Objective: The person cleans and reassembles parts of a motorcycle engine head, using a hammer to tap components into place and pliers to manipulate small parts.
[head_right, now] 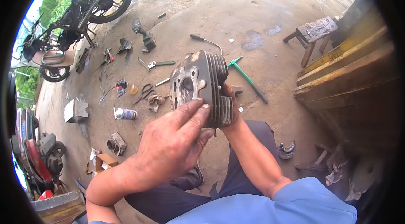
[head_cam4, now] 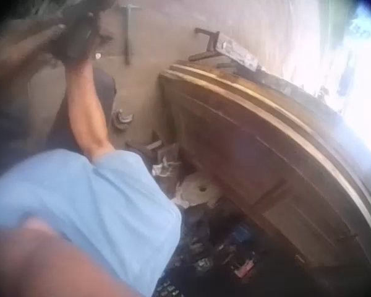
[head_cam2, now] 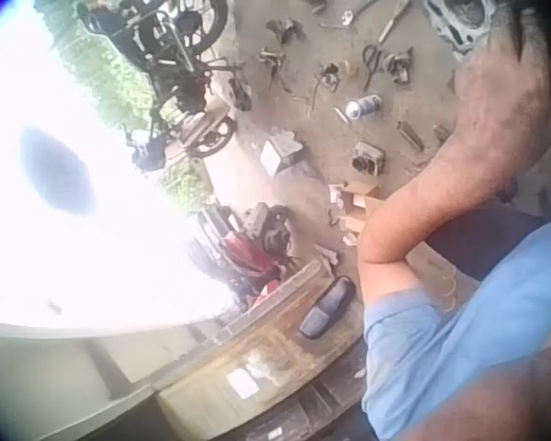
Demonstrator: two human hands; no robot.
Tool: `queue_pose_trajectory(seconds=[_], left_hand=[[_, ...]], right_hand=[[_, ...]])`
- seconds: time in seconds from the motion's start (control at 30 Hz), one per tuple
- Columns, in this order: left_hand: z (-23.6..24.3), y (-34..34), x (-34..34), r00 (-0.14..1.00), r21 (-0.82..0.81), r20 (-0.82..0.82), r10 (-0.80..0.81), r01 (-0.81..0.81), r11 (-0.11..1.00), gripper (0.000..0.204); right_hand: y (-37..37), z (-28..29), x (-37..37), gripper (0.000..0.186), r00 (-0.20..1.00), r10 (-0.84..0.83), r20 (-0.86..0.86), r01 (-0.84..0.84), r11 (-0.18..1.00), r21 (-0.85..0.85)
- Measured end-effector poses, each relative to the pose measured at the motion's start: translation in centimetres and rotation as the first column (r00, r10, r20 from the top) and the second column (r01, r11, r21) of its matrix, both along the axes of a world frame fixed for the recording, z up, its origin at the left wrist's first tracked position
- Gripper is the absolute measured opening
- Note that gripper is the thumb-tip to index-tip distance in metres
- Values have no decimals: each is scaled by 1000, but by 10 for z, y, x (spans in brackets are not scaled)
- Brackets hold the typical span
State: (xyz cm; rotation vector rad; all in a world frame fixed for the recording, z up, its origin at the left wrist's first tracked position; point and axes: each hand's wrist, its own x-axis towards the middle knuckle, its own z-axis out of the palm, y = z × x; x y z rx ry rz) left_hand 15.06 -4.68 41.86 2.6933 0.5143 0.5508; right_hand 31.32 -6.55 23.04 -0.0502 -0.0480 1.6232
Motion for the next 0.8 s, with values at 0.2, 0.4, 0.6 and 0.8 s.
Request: queue_pose_trajectory(seconds=[0.2,0.4,0.6,0.8], left_hand=[[28,-28,23,988,-110,125,-95,109,988,28],[4,-32,61,899,-388,381,214,-55,920,10],[-38,-33,123,830,-470,531,170,122,874,14],[-73,-59,137,901,-793,426,81,329,513,54]], right_hand=[[-29,49,37,103,962,-261,78,250,960,123],[-80,56,85,89,898,-439,27,431,891,140],[-146,64,100,76,799,-598,66,590,800,107],[-177,67,84,63,765,-644,-15,643,763,71]])
